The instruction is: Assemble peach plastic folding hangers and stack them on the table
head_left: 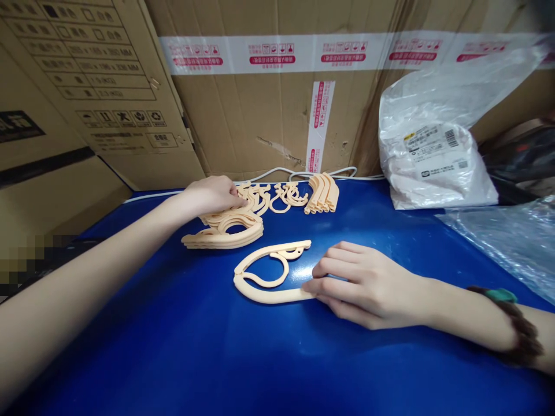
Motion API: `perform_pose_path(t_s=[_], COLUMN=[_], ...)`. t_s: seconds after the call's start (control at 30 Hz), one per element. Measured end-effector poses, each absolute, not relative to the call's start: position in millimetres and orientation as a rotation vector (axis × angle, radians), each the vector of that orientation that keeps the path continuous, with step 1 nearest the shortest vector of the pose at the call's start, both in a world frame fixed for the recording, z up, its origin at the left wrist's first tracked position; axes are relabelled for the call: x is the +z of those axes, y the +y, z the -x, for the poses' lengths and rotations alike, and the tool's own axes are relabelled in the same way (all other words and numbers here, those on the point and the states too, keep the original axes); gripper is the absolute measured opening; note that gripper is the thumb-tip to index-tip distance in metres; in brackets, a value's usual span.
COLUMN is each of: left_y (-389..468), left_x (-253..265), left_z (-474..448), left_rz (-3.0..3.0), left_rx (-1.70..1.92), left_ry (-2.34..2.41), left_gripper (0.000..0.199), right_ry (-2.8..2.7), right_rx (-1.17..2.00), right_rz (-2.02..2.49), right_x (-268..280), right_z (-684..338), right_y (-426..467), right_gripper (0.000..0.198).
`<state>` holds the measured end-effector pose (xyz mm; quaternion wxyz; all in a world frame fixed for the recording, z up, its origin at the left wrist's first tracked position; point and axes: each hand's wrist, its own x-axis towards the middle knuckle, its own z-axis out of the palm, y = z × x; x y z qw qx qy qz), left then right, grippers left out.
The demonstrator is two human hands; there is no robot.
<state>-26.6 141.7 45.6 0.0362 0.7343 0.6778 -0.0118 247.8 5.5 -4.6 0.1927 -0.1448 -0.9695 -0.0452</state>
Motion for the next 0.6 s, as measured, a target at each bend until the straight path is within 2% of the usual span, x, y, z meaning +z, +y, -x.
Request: perform_pose_path(t_s=[0.2,0.37,0.6], left_y=[146,148,152], left_x=[42,45,50], left_z=[27,29,37], left_rz=[-2.162,-2.007,-1.602], left_rx=[0.059,0.306,0.641], left_ry=[2.107,2.069,1.555], left_gripper=[0.024,0.02,0.021], right_ry=[-2.724,-2.727,-2.73], right_rx=[-0.125,-0.118,-0.115], right_rz=[0.415,0.416,0.418], right_x=[-5,-5,-6], right_z=[-249,-249,-249], right_y=[5,6,5], right_gripper=[0.023,0.024,0.023])
